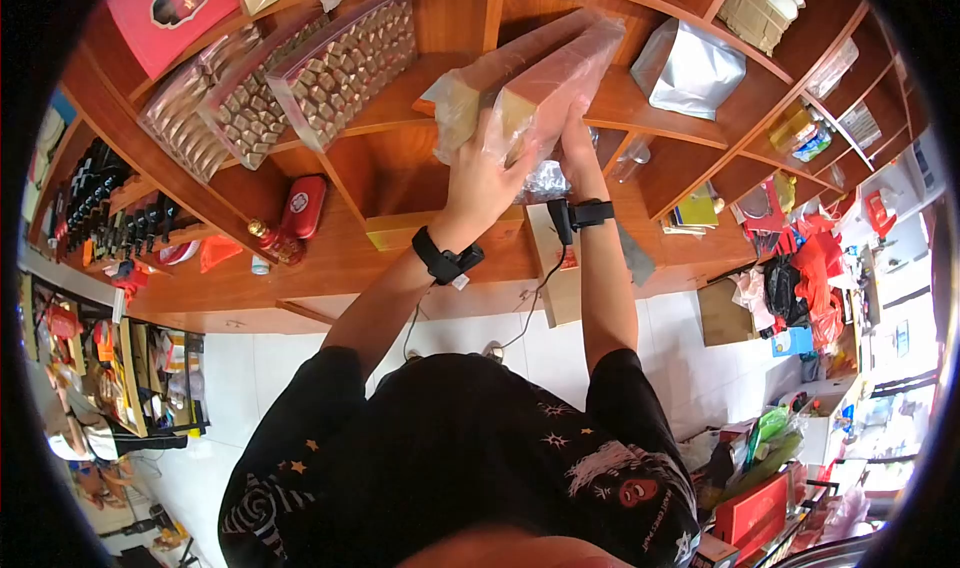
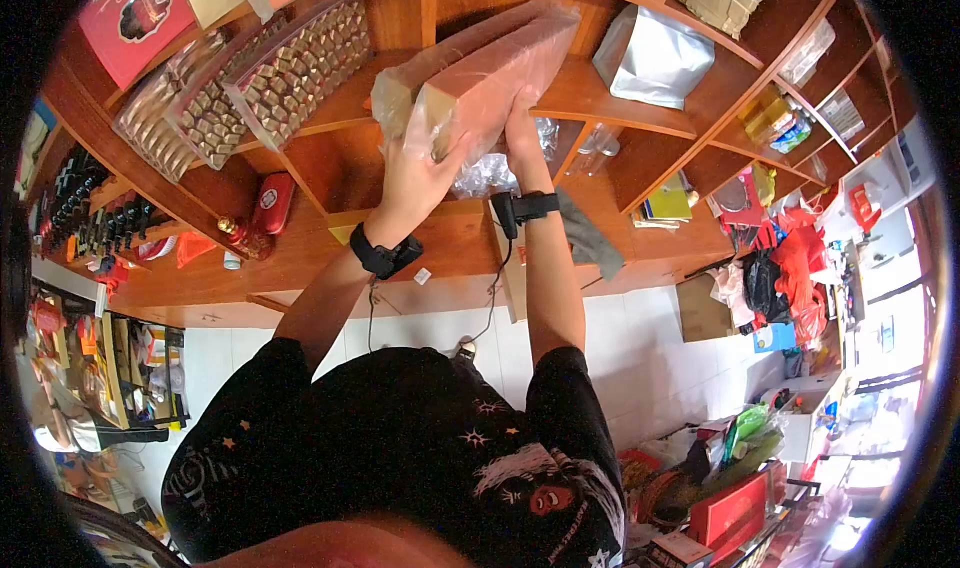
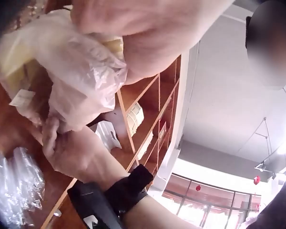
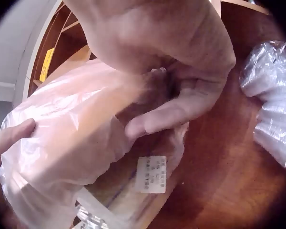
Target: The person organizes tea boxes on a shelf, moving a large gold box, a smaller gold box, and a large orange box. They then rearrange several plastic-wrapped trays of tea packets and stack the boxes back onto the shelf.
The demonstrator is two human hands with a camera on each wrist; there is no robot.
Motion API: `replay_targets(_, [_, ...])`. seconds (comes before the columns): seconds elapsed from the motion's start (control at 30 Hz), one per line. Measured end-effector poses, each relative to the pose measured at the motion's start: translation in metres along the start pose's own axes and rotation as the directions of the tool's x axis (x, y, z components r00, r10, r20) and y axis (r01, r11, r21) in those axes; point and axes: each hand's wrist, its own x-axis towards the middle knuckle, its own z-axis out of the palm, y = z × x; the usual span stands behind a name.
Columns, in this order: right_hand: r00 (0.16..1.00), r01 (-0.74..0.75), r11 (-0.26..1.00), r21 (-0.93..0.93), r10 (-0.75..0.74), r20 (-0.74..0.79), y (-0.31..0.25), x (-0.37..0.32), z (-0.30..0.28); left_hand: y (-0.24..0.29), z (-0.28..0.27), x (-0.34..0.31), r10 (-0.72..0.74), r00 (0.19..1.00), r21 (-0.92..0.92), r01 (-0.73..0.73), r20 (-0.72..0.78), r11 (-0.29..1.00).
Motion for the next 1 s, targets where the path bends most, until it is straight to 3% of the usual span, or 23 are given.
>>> replay_targets(0.1, [0.996,-0.047,0.996,0.079,0.053,-0.068,0.02,0.007,0.005,-0.02,0.001,-0.008,0.013,1.0,-0.028,-0.013,-0.006,1.0])
replay_targets(0.17, [0.998,-0.064,0.973,0.22,0.059,0.032,0.03,-0.003,-0.004,-0.027,0.005,-0.019,-0.141,0.989,0.079,0.137,0.052,0.987])
replay_targets(0.23, [0.997,-0.031,0.968,0.248,0.011,0.08,0.027,-0.011,-0.006,-0.019,-0.012,-0.016,-0.154,0.981,0.148,0.136,0.117,0.98])
replay_targets(0.3, [0.999,0.038,0.972,0.234,-0.039,0.0,0.029,-0.012,-0.006,-0.007,-0.026,-0.024,-0.19,0.965,0.216,0.15,0.179,0.965])
replay_targets(0.37, [0.997,0.07,0.966,0.25,-0.072,-0.003,0.029,-0.01,-0.004,0.0,-0.038,-0.035,-0.115,0.993,0.056,0.115,0.0,0.992])
replay_targets(0.43, [0.993,0.103,0.983,0.151,-0.093,-0.074,0.023,-0.01,0.001,0.0,-0.04,-0.038,-0.17,0.985,-0.025,0.169,-0.015,0.985])
replay_targets(0.5, [0.993,0.11,0.983,0.148,-0.1,-0.069,0.022,-0.007,0.005,-0.006,-0.04,-0.021,0.068,0.971,0.318,0.009,-0.231,0.948])
replay_targets(0.57, [0.994,0.087,0.982,0.167,-0.075,-0.079,0.018,-0.007,0.009,-0.026,-0.039,-0.007,0.091,0.966,0.354,0.001,-0.244,0.935])
replay_targets(0.63, [0.995,0.078,0.979,0.187,-0.063,-0.083,0.018,-0.004,0.008,-0.056,-0.033,-0.009,-0.048,0.999,0.067,0.048,0.008,0.997])
replay_targets(0.67, [0.999,0.03,0.971,0.239,-0.022,-0.038,0.019,0.001,0.005,-0.063,-0.03,-0.015,-0.049,0.99,0.141,0.03,0.133,0.99])
replay_targets(0.7, [1.0,-0.023,0.956,0.291,0.022,0.007,0.023,0.006,0.001,-0.072,-0.025,-0.022,-0.061,0.988,0.142,0.041,0.138,0.989])
replay_targets(0.77, [1.0,-0.019,0.958,0.285,0.012,0.027,0.029,0.011,-0.006,-0.094,-0.015,-0.03,-0.235,0.917,-0.072,0.272,0.323,0.96])
replay_targets(0.83, [0.999,-0.006,0.971,0.24,0.014,-0.031,0.033,0.01,-0.008,-0.097,-0.01,-0.027,-0.166,0.945,-0.1,0.201,0.284,0.974])
replay_targets(0.87, [1.0,0.018,0.971,0.238,-0.022,0.015,0.037,0.007,-0.012,-0.097,-0.01,-0.028,-0.147,0.961,-0.098,0.174,0.235,0.98])
replay_targets(0.9, [0.999,0.004,0.963,0.271,0.011,-0.052,0.041,-0.001,-0.01,-0.092,-0.016,-0.028,-0.118,0.968,-0.085,0.14,0.221,0.986])
replay_targets(0.93, [0.996,-0.039,0.952,0.303,0.062,-0.066,0.047,-0.011,-0.013,-0.084,-0.024,-0.033,-0.272,0.936,-0.119,0.304,0.224,0.945])
replay_targets(0.97, [0.99,-0.081,0.94,0.333,0.116,-0.085,0.06,-0.021,-0.021,-0.076,-0.036,-0.033,-0.2,0.966,-0.171,0.228,0.167,0.959])
replay_targets(1.0, [0.992,-0.071,0.974,0.217,0.092,-0.089,0.081,-0.031,-0.033,-0.08,-0.048,-0.046,-0.152,0.985,-0.16,0.164,0.088,0.973])
